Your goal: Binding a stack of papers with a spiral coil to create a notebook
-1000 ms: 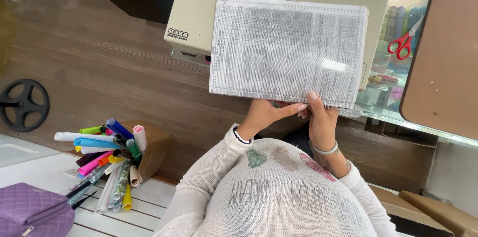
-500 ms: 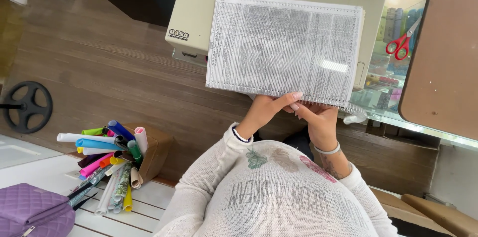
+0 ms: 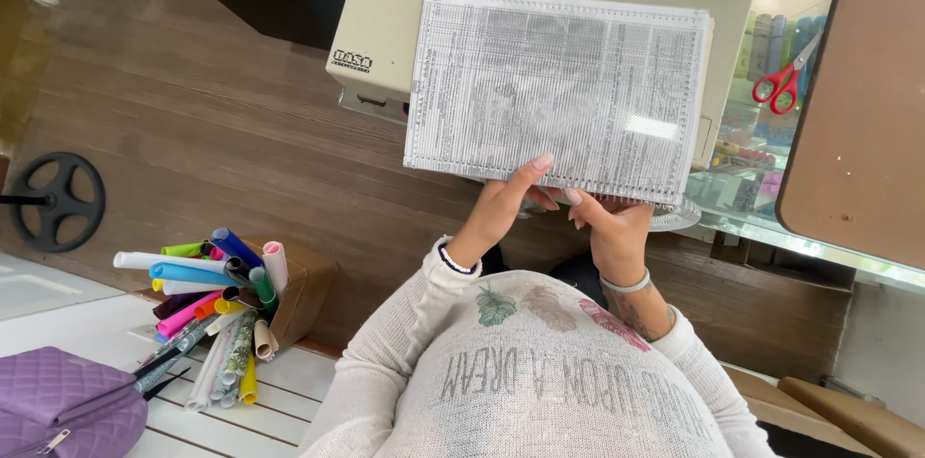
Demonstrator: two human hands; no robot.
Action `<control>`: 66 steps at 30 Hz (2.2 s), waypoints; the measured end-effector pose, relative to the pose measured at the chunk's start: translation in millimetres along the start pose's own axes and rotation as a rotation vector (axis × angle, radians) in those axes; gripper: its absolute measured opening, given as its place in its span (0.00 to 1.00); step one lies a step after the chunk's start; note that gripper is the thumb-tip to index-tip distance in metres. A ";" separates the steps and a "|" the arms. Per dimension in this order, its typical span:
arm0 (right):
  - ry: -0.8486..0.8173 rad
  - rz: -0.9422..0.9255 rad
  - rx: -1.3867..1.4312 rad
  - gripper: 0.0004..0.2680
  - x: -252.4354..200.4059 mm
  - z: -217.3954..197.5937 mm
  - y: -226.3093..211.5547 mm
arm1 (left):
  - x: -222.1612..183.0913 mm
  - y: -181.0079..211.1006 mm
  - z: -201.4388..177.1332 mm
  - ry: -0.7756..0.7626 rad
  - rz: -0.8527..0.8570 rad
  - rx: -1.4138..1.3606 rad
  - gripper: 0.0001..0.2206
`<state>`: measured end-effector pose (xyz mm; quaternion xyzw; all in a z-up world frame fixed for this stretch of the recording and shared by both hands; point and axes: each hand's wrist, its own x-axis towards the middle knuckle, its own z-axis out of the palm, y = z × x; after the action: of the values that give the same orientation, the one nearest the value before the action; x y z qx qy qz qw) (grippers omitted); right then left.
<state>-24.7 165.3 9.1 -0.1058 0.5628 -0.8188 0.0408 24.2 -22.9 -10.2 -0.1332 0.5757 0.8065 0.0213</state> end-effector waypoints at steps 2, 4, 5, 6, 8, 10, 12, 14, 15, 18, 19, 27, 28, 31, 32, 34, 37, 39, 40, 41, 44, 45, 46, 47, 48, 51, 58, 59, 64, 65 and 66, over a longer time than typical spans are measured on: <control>0.009 -0.014 0.003 0.12 -1.4 3.9 2.0 | 0.4 -7.5 -2.5 0.018 0.011 -0.029 0.29; 0.018 -0.032 0.005 0.14 -1.7 5.0 3.4 | -0.3 -5.1 -5.6 0.033 0.024 -0.057 0.26; 0.028 -0.006 0.006 0.14 -1.6 4.2 3.9 | -1.7 0.8 -7.5 -0.028 0.059 0.039 0.26; 0.039 0.020 0.007 0.13 -1.6 3.4 4.4 | -3.1 6.8 -9.3 -0.089 0.093 0.136 0.26; 0.061 0.056 0.000 0.13 -3.4 -3.1 12.6 | -12.2 18.7 -1.8 -0.090 0.113 0.212 0.22; 0.083 0.094 -0.006 0.13 -5.0 -12.0 26.3 | -17.4 38.3 10.5 -0.089 0.132 0.287 0.20; 0.142 0.180 -0.024 0.13 -5.7 -23.4 44.7 | -18.1 66.2 28.0 0.015 0.049 0.403 0.27; 0.171 0.238 -0.033 0.13 -7.1 -40.9 68.1 | -12.1 23.0 19.4 0.030 0.137 0.354 0.26; 0.201 0.295 -0.042 0.13 -7.2 -49.9 79.6 | -8.5 1.6 15.5 0.044 0.225 0.304 0.27; 0.163 0.315 -0.033 0.16 -3.3 -38.9 61.5 | -4.8 -12.9 17.0 0.042 0.322 0.223 0.25; 0.165 0.316 -0.033 0.16 -4.4 -41.9 64.7 | -7.3 -0.8 21.3 0.042 0.321 0.223 0.25; 0.030 0.069 0.077 0.07 -13.2 -64.0 74.4 | 8.0 -23.3 18.8 0.049 0.298 0.013 0.15; 0.033 0.068 0.076 0.07 -12.0 -57.2 66.5 | 7.1 -19.6 18.5 0.047 0.296 0.014 0.15; 0.041 0.040 0.088 0.07 -9.5 -39.7 45.3 | 4.1 -9.5 18.5 0.018 0.304 0.070 0.18; 0.035 0.029 0.082 0.04 -9.2 -35.8 40.8 | 2.6 -7.5 18.9 0.020 0.285 0.083 0.20; 0.027 0.020 0.076 0.04 -8.4 -25.1 31.9 | 1.6 -2.7 18.9 0.025 0.268 0.096 0.23; -0.014 0.002 0.069 0.08 -6.6 -13.6 27.7 | 2.9 2.9 17.3 0.000 0.212 0.083 0.26; -0.005 0.016 0.087 0.08 -4.3 -16.9 37.5 | 3.3 2.3 14.3 -0.058 0.099 0.114 0.31; -0.007 0.015 0.088 0.08 -4.1 -11.7 31.5 | 5.7 2.1 15.6 -0.057 0.101 0.114 0.31; -0.002 0.012 0.080 0.07 -3.9 -6.5 25.4 | 8.0 2.0 16.8 -0.075 0.104 0.112 0.32; 0.010 0.015 0.052 0.06 -4.3 -4.3 22.5 | 10.1 -12.5 11.0 -0.065 0.072 0.079 0.35; 0.019 0.022 0.033 0.07 -4.6 -5.9 24.1 | 10.1 -19.8 7.5 -0.038 0.034 0.047 0.38; 0.019 0.022 0.033 0.07 -3.6 -7.1 25.6 | 10.7 -25.6 3.3 -0.038 0.034 0.047 0.38; 0.030 0.023 0.040 0.08 -2.5 -8.2 27.1 | 11.4 -31.4 -0.9 -0.056 0.098 0.024 0.34; 0.040 0.024 0.047 0.10 -1.1 -9.2 28.7 | 12.1 -37.2 -5.2 -0.074 0.163 0.001 0.30; 0.068 0.054 0.005 0.12 -1.2 -1.4 20.8 | -10.8 29.5 -1.8 -0.147 0.194 0.208 0.22; 0.222 0.162 -0.038 0.19 0.4 -21.7 68.0 | -11.9 54.0 15.3 -0.052 0.174 0.094 0.18; 0.222 0.172 -0.069 0.21 0.8 -18.7 63.6 | -7.4 28.4 12.9 -0.039 0.169 0.059 0.16; 0.240 0.224 -0.071 0.21 -3.9 -15.0 55.0 | -2.9 14.2 4.9 -0.071 0.160 0.047 0.15; 0.178 0.193 -0.027 0.19 -5.5 -20.6 59.6 | -1.5 6.1 0.7 -0.087 0.148 0.084 0.19; 0.115 0.162 0.018 0.17 -6.4 -25.4 64.4 | 0.5 -1.2 -4.0 -0.103 0.137 0.122 0.26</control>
<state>-27.3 166.3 -60.4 -0.0125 0.5634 -0.8227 0.0753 24.7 -26.3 -12.7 -0.0504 0.6298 0.7751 0.0034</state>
